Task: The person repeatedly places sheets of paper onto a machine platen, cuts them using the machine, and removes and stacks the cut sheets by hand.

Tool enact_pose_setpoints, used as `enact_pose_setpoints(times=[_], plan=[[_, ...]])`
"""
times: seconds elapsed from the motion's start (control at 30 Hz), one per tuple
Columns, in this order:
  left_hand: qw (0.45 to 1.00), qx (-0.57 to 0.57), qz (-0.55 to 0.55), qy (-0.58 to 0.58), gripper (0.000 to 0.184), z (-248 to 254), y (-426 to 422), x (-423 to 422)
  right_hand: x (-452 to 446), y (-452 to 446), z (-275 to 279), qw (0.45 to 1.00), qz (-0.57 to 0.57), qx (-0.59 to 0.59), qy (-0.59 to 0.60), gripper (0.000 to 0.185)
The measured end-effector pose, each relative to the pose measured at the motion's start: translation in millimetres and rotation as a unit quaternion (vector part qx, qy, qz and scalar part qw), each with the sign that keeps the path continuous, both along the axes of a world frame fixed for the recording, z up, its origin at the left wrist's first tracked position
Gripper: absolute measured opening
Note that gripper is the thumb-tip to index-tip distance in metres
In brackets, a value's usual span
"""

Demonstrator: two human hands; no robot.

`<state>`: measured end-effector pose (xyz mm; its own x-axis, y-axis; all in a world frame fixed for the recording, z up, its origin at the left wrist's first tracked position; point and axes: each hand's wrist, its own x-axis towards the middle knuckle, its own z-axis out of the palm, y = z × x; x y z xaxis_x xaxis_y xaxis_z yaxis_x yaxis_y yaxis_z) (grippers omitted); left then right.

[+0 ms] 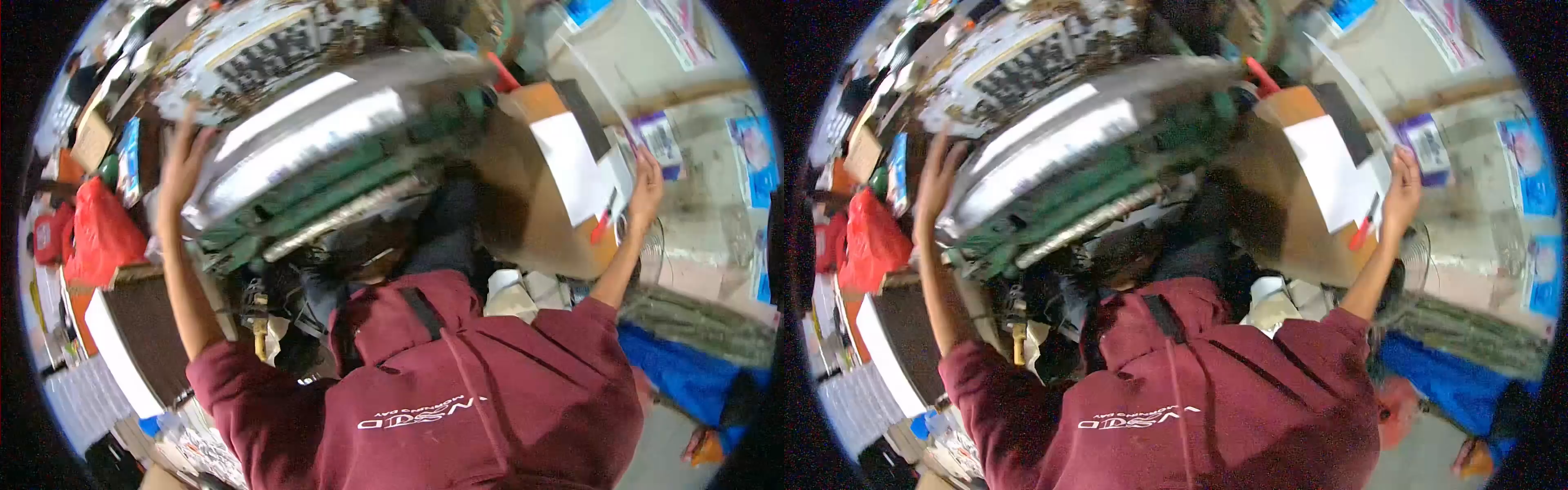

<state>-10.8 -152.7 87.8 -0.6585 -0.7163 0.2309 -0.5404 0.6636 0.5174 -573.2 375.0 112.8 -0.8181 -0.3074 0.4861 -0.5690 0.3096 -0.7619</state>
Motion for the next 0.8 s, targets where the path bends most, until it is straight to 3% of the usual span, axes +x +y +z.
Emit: enact_pose_setpoints(times=[0.07,0.13,0.17,0.23,0.3,0.37,0.43,0.47,0.5,0.57,0.6,0.63,0.7,0.73,0.8], plan=[[0.979,0.094,-0.055,-0.173,0.056,-53.4,-17.9,9.1,28.6,-42.1,35.9,0.995,0.088,0.052,0.004,0.026],[0.951,0.181,-0.033,-0.25,0.075,-64.9,55.1,-3.4,41.2,-79.1,43.0,0.983,0.169,0.068,-0.002,0.026],[0.953,0.153,-0.008,-0.261,0.089,-53.3,90.7,-3.9,51.0,-96.2,43.5,0.978,0.191,0.084,-0.014,0.025],[0.952,0.109,0.001,-0.287,0.097,-39.2,158.5,8.4,84.6,-134.8,29.5,0.946,0.294,0.006,-0.133,0.023],[0.964,0.063,-0.012,-0.258,0.1,-32.6,229.0,27.6,100.1,-164.9,-9.0,0.909,0.392,0.055,-0.131,0.021],[0.97,0.038,-0.003,-0.241,0.095,-30.2,283.0,38.1,137.5,-204.1,-40.2,0.864,0.454,0.104,-0.191,0.02],[0.942,-0.019,-0.027,-0.334,0.085,-23.5,304.7,58.7,171.8,-236.3,-71.9,0.809,0.482,0.201,-0.268,0.02],[0.946,-0.05,-0.012,-0.321,0.084,-23.6,308.5,72.6,192.6,-250.9,-91.4,0.786,0.492,0.179,-0.328,0.021],[0.951,-0.003,0.005,-0.31,0.075,-6.3,307.4,83.6,209.1,-264.6,-103.0,0.759,0.5,0.159,-0.386,0.023],[0.978,0.042,0.104,-0.173,0.061,39.5,301.3,109.8,230.3,-287.1,-91.8,0.764,0.492,0.21,-0.361,0.032],[0.976,0.005,0.16,-0.146,0.057,65.8,300.3,125.1,235.4,-297.4,-87.9,0.766,0.488,0.23,-0.349,0.037],[0.957,-0.07,0.218,-0.179,0.056,96.4,301.1,131.7,230.2,-304.6,-90.2,0.813,0.476,0.264,-0.206,0.045],[0.916,-0.178,0.336,-0.126,0.064,129.4,306.0,166.9,210.6,-313.9,-93.0,0.854,0.412,0.304,0.092,0.063],[0.892,-0.22,0.38,-0.108,0.066,143.7,308.8,184.1,213.1,-310.9,-78.0,0.867,0.364,0.315,0.126,0.074],[0.784,-0.338,0.48,-0.203,0.07,156.7,305.2,207.1,214.7,-304.6,-45.2,0.88,0.319,0.301,0.183,0.088]])
